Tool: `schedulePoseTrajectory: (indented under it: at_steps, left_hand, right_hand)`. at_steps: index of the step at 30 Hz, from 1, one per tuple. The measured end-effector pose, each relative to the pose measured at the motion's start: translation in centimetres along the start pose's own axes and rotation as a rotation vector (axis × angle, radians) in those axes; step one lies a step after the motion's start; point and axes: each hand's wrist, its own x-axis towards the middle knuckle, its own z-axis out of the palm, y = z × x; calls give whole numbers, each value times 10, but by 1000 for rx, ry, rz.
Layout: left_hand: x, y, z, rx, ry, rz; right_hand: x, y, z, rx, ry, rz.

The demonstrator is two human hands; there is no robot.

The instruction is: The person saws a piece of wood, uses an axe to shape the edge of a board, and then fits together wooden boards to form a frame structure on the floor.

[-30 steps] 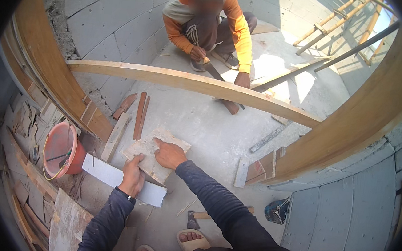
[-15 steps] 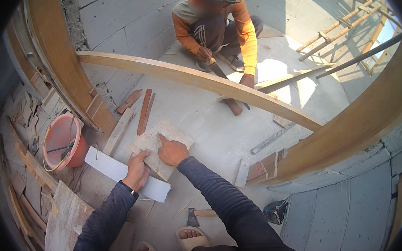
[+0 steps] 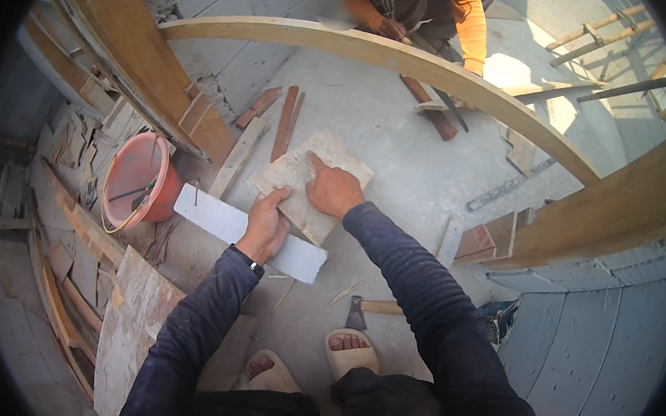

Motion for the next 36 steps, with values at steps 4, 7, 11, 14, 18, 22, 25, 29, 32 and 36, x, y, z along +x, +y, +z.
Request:
schedulePoseTrajectory:
  at_steps: [4,7,11,14,18,22,25,29,32,36]
  left_hand:
    - [-4,0,13,1,0,-26]
    - [-7,-5,14,-53,-19,-61]
    - [-12,1,11,-11,-6,-27]
    - [-9,-2,20,-49,-36,-36]
    - [-12,9,9,-108,-17,-63]
    - [-21,27,13,-98,-111,-88]
    - [-38,50,4,-22,-179,-106]
    - [-62,82,-2,191,-258,-29]
    - [-87,112,14,419,-318,96]
    - [-112,150,30,765,-625,251]
  right_hand:
    - [15,25,3,97,36,101]
    - [21,32,0,68,49,95]
    - [-3,0,-6,118,36,-15]
    - [-9,9,0,94,76,-56]
    - [-38,14,-29,341,362,75]
    - [-66,71,-25,291,739,278]
    - [-85,80,-22,685,662,302]
    - [-110,61,-42,722,524,129]
    - [-122,43,-51,812,439,67]
    - [-122,50,-46,923,484,6]
